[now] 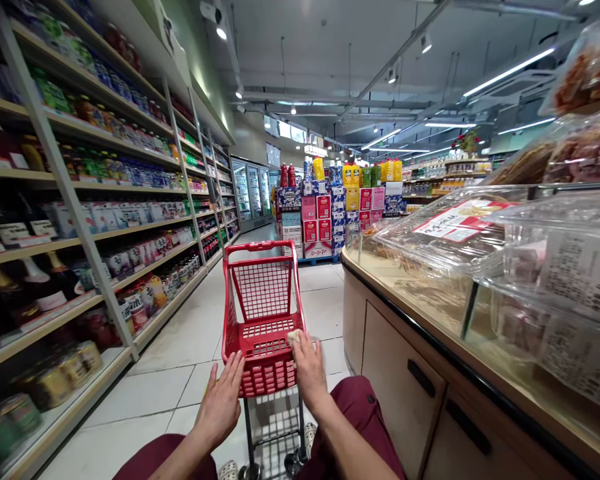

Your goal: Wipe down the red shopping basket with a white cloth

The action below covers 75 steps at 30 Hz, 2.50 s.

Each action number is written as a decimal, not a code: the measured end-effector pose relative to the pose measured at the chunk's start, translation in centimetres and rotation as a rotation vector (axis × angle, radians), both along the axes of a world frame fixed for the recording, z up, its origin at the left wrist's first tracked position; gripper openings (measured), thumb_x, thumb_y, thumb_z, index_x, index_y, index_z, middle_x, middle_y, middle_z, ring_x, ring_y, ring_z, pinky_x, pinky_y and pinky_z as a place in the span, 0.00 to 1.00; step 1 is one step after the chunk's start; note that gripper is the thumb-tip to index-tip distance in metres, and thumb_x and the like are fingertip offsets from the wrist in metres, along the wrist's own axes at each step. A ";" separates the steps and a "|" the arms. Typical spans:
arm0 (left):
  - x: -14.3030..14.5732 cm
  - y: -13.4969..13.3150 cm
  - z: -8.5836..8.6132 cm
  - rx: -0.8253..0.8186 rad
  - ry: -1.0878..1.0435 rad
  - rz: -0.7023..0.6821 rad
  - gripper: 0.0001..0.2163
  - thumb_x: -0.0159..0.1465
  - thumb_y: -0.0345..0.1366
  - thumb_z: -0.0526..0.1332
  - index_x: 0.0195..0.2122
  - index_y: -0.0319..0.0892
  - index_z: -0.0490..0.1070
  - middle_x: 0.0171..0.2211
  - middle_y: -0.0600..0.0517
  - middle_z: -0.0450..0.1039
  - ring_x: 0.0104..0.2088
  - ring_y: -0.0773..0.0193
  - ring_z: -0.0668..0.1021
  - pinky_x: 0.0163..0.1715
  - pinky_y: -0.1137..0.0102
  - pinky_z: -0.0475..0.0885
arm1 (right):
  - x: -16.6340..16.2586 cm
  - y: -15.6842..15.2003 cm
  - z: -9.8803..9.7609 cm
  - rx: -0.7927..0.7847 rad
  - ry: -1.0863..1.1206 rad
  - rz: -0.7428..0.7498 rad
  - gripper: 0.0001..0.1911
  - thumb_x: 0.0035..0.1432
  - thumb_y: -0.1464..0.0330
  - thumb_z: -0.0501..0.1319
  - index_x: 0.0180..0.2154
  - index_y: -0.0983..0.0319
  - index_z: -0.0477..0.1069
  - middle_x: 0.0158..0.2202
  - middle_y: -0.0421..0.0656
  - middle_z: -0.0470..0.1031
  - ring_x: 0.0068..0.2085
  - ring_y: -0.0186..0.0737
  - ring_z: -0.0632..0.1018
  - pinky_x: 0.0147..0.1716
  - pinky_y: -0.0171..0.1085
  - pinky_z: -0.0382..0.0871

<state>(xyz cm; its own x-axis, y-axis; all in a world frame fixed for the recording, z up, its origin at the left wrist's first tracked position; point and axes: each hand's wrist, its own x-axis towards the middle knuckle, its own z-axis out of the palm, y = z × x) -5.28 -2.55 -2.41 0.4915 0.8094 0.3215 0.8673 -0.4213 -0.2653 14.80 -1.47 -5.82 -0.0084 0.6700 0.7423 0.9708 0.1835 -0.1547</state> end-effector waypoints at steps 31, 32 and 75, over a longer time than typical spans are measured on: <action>-0.6 0.0 -0.4 -0.035 -0.023 0.043 0.35 0.49 0.23 0.46 0.61 0.37 0.42 0.62 0.48 0.40 0.62 0.61 0.45 0.58 0.55 0.41 | -1.8 0.4 -0.6 0.071 -0.035 0.116 0.31 0.51 0.83 0.43 0.55 0.60 0.58 0.56 0.48 0.60 0.59 0.41 0.57 0.54 0.50 0.54; -0.4 -0.1 -0.4 -0.034 -0.017 0.032 0.35 0.50 0.23 0.46 0.61 0.37 0.41 0.62 0.49 0.40 0.62 0.61 0.44 0.58 0.55 0.40 | -1.1 0.2 -0.6 0.066 0.001 0.062 0.30 0.52 0.83 0.43 0.55 0.60 0.57 0.57 0.49 0.60 0.59 0.42 0.57 0.54 0.51 0.54; -0.4 0.6 2.3 -0.155 -0.057 0.082 0.30 0.52 0.26 0.46 0.60 0.32 0.47 0.61 0.43 0.46 0.61 0.58 0.47 0.58 0.53 0.39 | 1.3 -0.9 -0.8 0.046 0.160 0.111 0.32 0.51 0.83 0.43 0.57 0.58 0.55 0.58 0.48 0.57 0.60 0.41 0.55 0.54 0.48 0.57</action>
